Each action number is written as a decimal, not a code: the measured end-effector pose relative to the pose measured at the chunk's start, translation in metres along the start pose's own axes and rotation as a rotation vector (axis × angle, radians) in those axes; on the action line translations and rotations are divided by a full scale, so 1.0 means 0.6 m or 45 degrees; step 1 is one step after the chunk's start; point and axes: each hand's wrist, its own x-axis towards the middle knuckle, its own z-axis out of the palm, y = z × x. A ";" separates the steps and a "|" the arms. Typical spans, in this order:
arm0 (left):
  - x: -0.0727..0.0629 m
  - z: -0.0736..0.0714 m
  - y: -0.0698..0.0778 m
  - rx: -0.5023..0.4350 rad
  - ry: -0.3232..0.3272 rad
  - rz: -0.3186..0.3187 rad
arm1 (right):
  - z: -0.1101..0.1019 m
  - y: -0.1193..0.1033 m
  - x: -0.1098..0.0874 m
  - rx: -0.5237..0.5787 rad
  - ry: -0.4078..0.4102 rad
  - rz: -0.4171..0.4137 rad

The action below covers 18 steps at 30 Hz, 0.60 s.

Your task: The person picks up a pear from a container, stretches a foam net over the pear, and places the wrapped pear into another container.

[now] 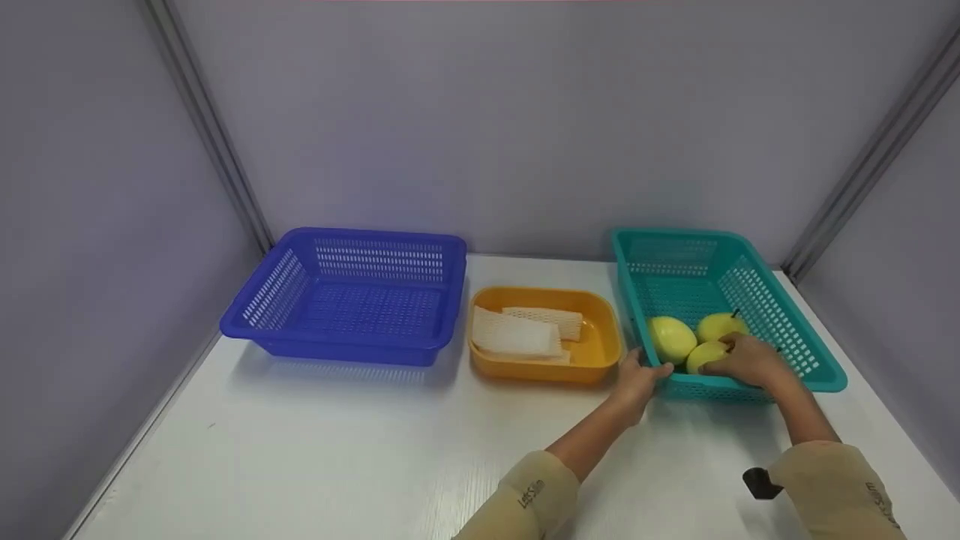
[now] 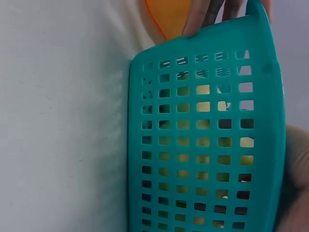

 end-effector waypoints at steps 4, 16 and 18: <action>0.000 0.001 -0.001 0.009 0.000 -0.003 | -0.005 -0.004 -0.005 0.036 0.044 0.027; -0.001 -0.001 0.000 -0.004 -0.008 0.005 | -0.024 -0.032 -0.019 0.075 0.114 0.068; -0.001 0.000 -0.001 -0.011 -0.008 0.005 | -0.027 -0.038 -0.022 0.089 0.122 0.057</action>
